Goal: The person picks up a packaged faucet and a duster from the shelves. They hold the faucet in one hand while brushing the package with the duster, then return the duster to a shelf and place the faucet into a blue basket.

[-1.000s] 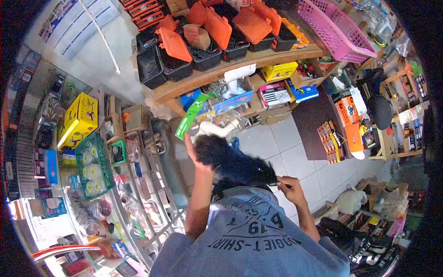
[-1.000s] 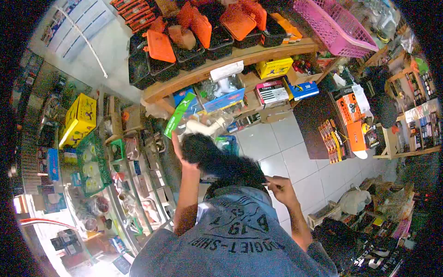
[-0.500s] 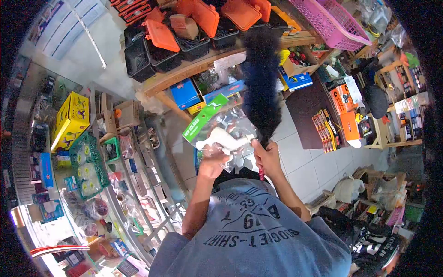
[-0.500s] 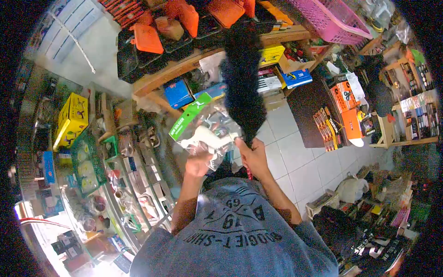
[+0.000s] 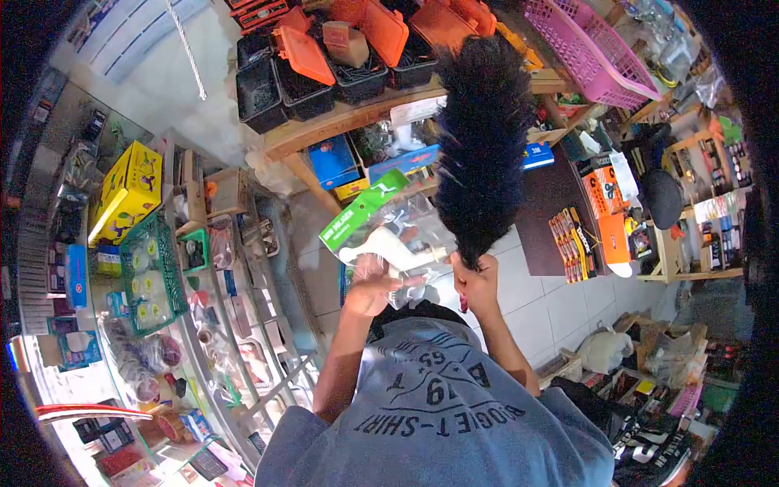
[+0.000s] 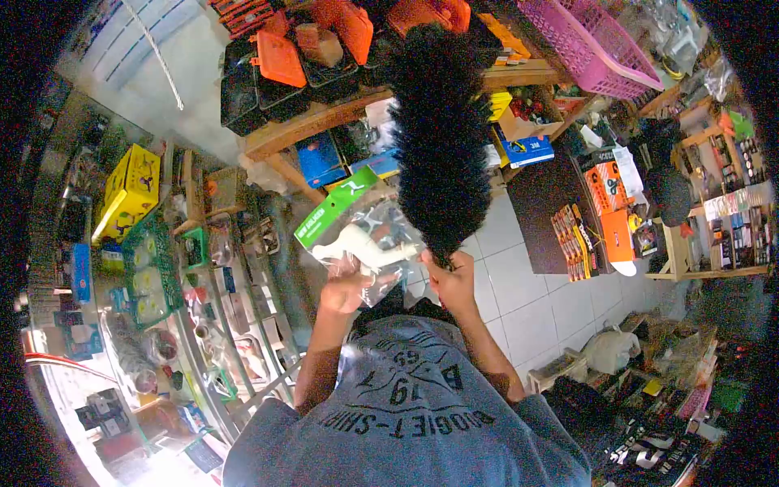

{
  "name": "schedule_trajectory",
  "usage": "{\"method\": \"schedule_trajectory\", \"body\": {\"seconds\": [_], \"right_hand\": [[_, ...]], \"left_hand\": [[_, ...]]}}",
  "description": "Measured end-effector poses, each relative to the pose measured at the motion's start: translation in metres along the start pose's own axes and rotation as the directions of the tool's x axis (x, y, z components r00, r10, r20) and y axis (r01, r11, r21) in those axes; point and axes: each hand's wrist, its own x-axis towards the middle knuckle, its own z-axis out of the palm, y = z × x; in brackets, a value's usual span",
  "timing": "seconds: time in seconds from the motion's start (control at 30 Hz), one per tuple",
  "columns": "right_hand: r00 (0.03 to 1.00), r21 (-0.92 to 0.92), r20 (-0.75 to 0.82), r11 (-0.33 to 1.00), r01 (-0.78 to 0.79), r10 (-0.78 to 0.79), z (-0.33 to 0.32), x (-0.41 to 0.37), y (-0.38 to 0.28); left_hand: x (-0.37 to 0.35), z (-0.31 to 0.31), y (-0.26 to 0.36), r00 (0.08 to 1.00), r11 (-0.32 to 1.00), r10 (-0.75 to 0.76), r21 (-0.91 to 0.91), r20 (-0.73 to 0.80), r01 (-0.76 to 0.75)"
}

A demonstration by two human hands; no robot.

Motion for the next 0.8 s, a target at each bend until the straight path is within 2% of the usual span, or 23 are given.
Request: {"method": "schedule_trajectory", "body": {"seconds": [0.17, 0.23, 0.37, 0.43, 0.5, 0.63, 0.73, 0.8], "right_hand": [[0.999, 0.009, -0.021, 1.000, -0.024, 0.024, -0.004, -0.002, -0.007], [0.999, 0.046, -0.048, 0.999, 0.003, -0.001, -0.007, -0.002, -0.008], [0.997, 0.010, -0.043, 0.998, 0.058, -0.057, -0.022, -0.001, -0.023], [0.999, -0.058, 0.015, 0.998, 0.037, -0.036, -0.033, 0.004, -0.035], [0.990, -0.227, 0.106, 0.967, 0.116, -0.094, -0.035, 0.010, -0.042], [0.993, -0.279, 0.118, 0.959, 0.054, -0.022, -0.021, 0.011, -0.052], [0.986, -0.246, 0.155, 0.965, 0.093, -0.056, -0.013, 0.013, -0.050], [0.978, -0.241, 0.144, 0.954, 0.180, -0.148, -0.011, 0.014, -0.041]], "left_hand": [[0.001, 0.004, 0.002, 0.999, 0.999, -0.025, -0.027, 0.034, 0.026], [0.002, 0.008, 0.002, 0.999, 0.999, -0.027, 0.021, 0.037, 0.026], [0.004, 0.018, 0.013, 0.996, 0.996, -0.059, 0.075, 0.070, 0.054], [0.002, 0.023, 0.017, 0.996, 0.996, -0.058, 0.067, 0.067, 0.054], [0.002, 0.026, 0.021, 0.988, 0.994, -0.063, 0.102, 0.139, 0.049], [0.001, 0.023, 0.022, 0.990, 0.984, -0.087, 0.163, 0.112, 0.068], [0.000, 0.011, 0.022, 0.989, 0.987, -0.108, 0.126, 0.103, 0.094], [-0.002, 0.013, 0.022, 0.994, 0.993, -0.091, 0.087, 0.066, 0.085]]}}
